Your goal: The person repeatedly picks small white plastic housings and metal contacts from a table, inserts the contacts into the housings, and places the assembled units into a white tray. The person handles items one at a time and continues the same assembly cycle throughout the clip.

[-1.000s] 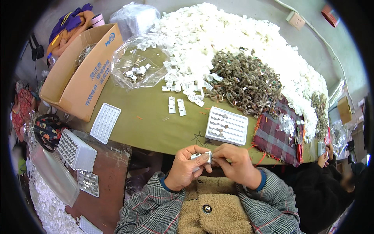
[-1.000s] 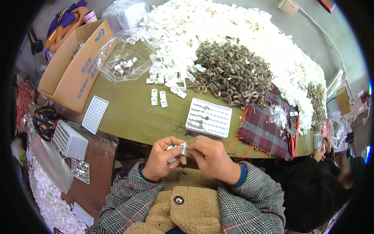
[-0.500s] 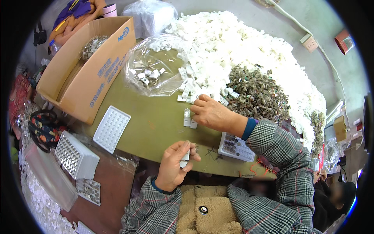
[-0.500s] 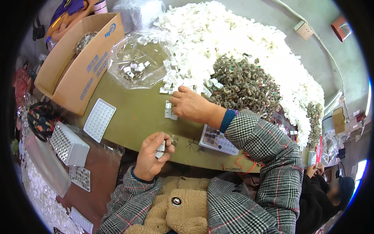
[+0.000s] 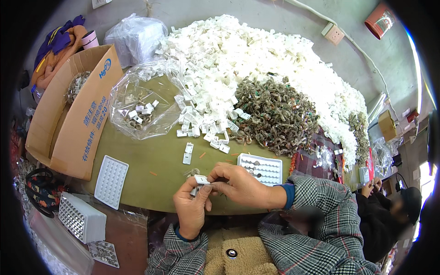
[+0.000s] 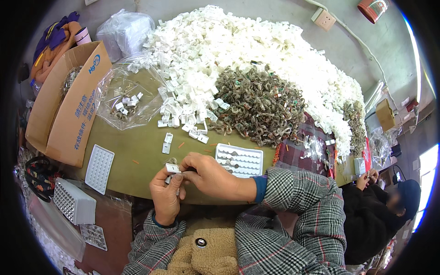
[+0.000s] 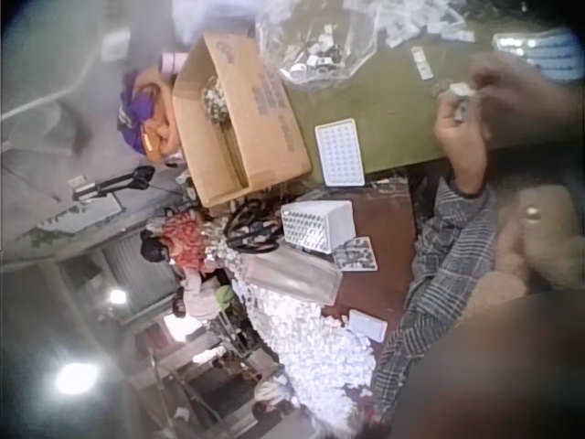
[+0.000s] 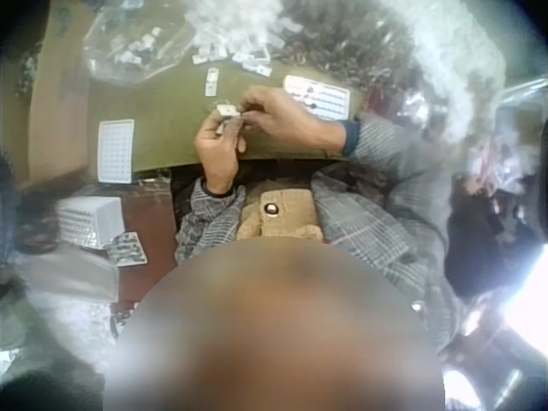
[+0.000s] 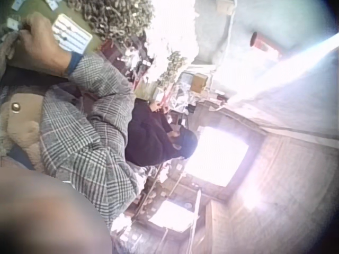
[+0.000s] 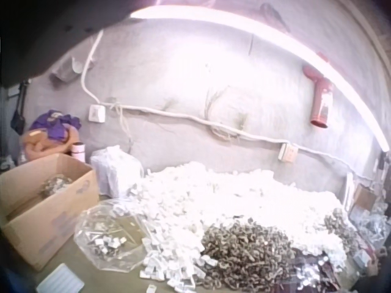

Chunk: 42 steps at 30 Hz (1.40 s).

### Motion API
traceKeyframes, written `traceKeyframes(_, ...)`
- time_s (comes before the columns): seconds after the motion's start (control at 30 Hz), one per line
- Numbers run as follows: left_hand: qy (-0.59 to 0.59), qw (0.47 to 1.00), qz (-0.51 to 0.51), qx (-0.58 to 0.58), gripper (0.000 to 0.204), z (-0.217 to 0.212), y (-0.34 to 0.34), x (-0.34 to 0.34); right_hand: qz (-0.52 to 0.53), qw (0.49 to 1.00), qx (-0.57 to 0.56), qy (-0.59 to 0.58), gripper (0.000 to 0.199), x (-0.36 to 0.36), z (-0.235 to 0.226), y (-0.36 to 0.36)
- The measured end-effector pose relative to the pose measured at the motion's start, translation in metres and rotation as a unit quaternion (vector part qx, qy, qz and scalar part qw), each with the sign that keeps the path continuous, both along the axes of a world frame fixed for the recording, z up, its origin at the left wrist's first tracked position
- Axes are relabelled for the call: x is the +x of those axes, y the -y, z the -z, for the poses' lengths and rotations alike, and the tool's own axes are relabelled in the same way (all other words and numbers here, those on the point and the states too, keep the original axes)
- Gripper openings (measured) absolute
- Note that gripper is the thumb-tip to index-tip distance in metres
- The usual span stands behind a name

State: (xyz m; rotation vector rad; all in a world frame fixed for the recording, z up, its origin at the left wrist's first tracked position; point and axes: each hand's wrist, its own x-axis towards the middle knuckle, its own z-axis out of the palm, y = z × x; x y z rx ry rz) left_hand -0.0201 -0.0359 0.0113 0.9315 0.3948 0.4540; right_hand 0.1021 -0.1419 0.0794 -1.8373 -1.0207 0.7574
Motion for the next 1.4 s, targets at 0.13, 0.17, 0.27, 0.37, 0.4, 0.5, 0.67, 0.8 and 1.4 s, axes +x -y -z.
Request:
traceKeyframes(0.13, 0.023, 0.999, 0.031, -0.019, 0.016, 0.005, -0.003, 0.002, -0.130, 0.985, 0.049, 0.100, 0.012, 0.029, -0.002, 0.010)
traceKeyframes(0.17, 0.030, 0.998, 0.048, -0.031, 0.018, 0.006, -0.004, 0.001, -0.082, 0.982, -0.007, 0.170, 0.012, 0.044, -0.004, 0.016)
traceKeyframes(0.27, 0.035, 0.993, 0.089, -0.065, 0.022, 0.010, -0.005, 0.002, 0.004, 0.904, -0.036, 0.426, 0.004, 0.106, -0.005, 0.018)
traceKeyframes(0.37, 0.032, 0.985, 0.121, -0.117, 0.023, 0.012, -0.008, 0.002, 0.008, 0.872, -0.113, 0.476, 0.010, 0.132, 0.006, 0.021)
traceKeyframes(0.4, 0.030, 0.985, 0.121, -0.118, 0.023, 0.012, -0.007, 0.002, 0.015, 0.862, -0.123, 0.492, 0.010, 0.135, 0.012, 0.019)
traceKeyframes(0.5, 0.024, 0.985, 0.118, -0.120, 0.023, 0.011, -0.007, 0.002, 0.016, 0.844, -0.121, 0.522, 0.010, 0.135, 0.026, 0.011)
traceKeyframes(0.67, 0.023, 0.984, 0.115, -0.132, 0.022, 0.009, -0.008, 0.000, 0.040, 0.910, -0.055, 0.408, 0.009, 0.146, 0.001, 0.004)
traceKeyframes(0.8, 0.054, 0.970, 0.127, -0.202, 0.023, 0.009, -0.007, 0.000, 0.114, 0.959, -0.013, 0.257, 0.013, 0.159, -0.036, 0.013)
traceKeyframes(1.4, 0.137, 0.874, 0.272, -0.379, 0.033, -0.005, 0.028, -0.029, 0.074, 0.950, 0.201, 0.227, 0.017, -0.051, 0.003, 0.093)
